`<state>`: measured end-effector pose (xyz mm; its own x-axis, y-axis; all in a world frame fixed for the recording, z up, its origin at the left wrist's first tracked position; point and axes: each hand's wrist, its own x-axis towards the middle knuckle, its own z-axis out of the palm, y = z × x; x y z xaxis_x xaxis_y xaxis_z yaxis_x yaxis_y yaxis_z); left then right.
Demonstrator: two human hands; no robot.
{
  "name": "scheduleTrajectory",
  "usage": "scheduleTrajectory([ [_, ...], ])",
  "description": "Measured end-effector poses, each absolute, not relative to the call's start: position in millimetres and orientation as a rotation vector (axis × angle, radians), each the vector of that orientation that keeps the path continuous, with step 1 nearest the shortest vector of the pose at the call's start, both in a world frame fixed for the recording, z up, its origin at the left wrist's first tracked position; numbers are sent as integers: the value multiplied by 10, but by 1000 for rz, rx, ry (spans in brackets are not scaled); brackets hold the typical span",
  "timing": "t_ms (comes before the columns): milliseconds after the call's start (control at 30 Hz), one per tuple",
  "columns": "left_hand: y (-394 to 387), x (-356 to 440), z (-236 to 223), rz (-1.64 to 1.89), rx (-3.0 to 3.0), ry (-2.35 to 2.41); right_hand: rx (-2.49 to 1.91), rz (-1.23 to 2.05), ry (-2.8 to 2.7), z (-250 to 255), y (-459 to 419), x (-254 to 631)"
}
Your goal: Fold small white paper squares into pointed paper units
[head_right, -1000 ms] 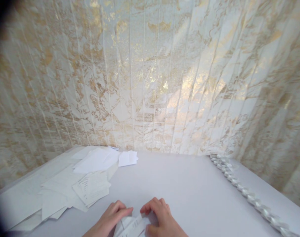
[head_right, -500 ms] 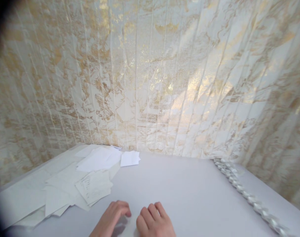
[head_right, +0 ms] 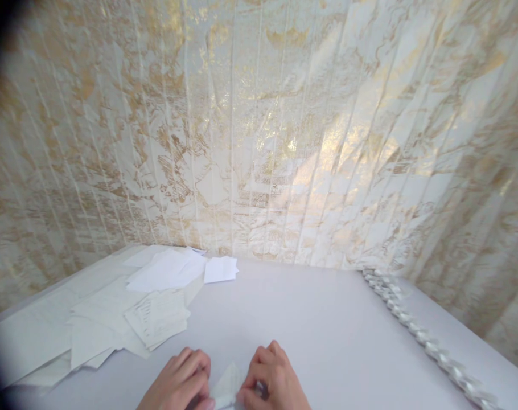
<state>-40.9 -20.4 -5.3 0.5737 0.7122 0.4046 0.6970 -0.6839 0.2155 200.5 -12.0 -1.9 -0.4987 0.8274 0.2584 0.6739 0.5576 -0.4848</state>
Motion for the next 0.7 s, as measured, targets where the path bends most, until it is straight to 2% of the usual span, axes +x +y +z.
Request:
scheduleTrajectory([
  [500,-143,-330,-19,514,2551,1325,-1387,850,-2158,117,-53,2112],
  [700,-159,-310,-74,694,2580,1380,-1451,716,-2192,142,-80,2076],
])
